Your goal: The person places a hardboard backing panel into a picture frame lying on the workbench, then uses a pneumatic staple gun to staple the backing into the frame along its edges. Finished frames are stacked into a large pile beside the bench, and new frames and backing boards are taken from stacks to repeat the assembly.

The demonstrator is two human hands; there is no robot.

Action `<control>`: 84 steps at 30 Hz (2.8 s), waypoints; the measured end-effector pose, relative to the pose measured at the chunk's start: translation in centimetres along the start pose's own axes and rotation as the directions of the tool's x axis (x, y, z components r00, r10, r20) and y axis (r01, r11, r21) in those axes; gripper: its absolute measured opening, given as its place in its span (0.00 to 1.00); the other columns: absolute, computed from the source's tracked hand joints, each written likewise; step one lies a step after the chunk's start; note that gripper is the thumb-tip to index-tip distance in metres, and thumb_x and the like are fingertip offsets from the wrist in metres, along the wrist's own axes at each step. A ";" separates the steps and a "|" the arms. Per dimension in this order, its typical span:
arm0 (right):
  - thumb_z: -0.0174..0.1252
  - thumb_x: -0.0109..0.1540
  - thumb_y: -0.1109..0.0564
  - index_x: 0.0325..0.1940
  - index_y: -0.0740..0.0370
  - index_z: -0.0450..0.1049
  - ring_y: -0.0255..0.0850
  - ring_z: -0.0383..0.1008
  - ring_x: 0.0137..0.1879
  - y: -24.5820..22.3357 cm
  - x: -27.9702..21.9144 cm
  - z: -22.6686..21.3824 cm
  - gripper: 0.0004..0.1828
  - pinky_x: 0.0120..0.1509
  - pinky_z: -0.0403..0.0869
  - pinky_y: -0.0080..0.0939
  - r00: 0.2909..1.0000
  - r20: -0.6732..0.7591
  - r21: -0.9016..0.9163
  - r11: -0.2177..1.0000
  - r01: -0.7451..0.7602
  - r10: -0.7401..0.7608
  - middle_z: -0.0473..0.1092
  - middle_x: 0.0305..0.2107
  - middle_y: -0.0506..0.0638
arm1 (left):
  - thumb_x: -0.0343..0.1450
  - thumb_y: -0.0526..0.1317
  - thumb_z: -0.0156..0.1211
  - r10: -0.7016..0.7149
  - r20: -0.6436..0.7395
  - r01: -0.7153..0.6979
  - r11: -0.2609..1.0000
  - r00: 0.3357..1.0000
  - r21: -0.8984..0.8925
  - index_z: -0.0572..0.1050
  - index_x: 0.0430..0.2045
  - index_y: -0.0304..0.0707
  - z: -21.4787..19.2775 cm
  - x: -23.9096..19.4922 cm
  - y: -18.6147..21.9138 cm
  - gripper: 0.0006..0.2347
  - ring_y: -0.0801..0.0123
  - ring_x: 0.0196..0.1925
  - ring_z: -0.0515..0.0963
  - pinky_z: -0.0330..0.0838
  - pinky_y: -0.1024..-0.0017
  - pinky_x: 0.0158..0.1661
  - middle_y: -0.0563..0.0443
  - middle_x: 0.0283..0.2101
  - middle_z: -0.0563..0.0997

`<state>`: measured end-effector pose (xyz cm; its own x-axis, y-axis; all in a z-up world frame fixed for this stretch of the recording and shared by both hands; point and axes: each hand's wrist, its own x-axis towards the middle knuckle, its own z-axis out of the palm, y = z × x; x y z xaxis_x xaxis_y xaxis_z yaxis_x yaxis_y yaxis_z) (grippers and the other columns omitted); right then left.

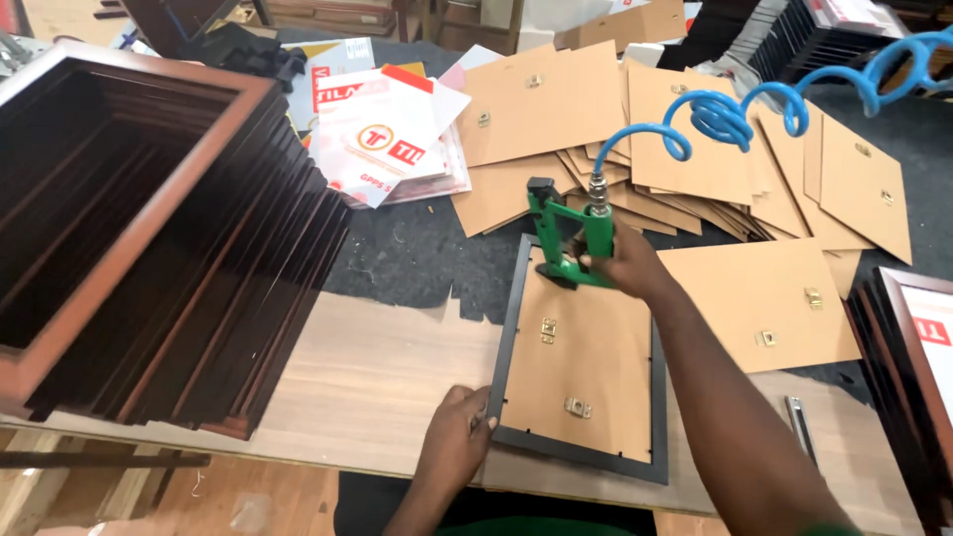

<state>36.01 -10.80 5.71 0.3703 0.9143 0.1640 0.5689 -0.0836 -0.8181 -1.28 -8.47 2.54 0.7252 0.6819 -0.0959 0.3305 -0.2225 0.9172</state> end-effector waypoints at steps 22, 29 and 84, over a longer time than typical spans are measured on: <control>0.63 0.54 0.71 0.53 0.67 0.69 0.47 0.77 0.49 -6.4 -34.2 -9.4 0.24 0.54 0.75 0.48 0.763 -0.525 0.306 0.920 -0.244 0.377 0.75 0.41 0.54 | 0.71 0.38 0.56 0.495 0.329 -0.559 0.443 0.804 0.701 0.81 0.43 0.46 8.0 32.0 -1.5 0.09 0.51 0.55 0.77 0.71 0.56 0.56 0.44 0.48 0.79; 0.65 0.55 0.69 0.54 0.71 0.70 0.48 0.80 0.52 -5.0 -33.9 -7.6 0.24 0.57 0.77 0.49 0.844 -0.407 0.292 0.925 -0.243 0.350 0.77 0.44 0.58 | 0.73 0.37 0.54 0.478 0.031 -0.356 0.607 0.878 0.710 0.80 0.34 0.38 -0.1 22.8 -4.4 0.07 0.44 0.50 0.78 0.73 0.51 0.49 0.38 0.45 0.77; 0.64 0.52 0.67 0.54 0.64 0.68 0.48 0.81 0.53 -4.5 -11.6 1.2 0.26 0.60 0.78 0.49 0.954 -0.039 0.423 0.869 -0.255 0.299 0.78 0.44 0.56 | 0.68 0.40 0.61 0.205 -0.359 -0.089 0.945 0.911 0.315 0.83 0.36 0.36 -5.0 3.0 -6.1 0.09 0.47 0.44 0.78 0.71 0.54 0.46 0.40 0.36 0.80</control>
<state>28.28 -20.52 6.80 0.5516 0.8315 -0.0664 0.0893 -0.1380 -0.9864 -4.10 -1.55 -1.38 0.5114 0.8252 0.2399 0.4384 -0.4906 0.7531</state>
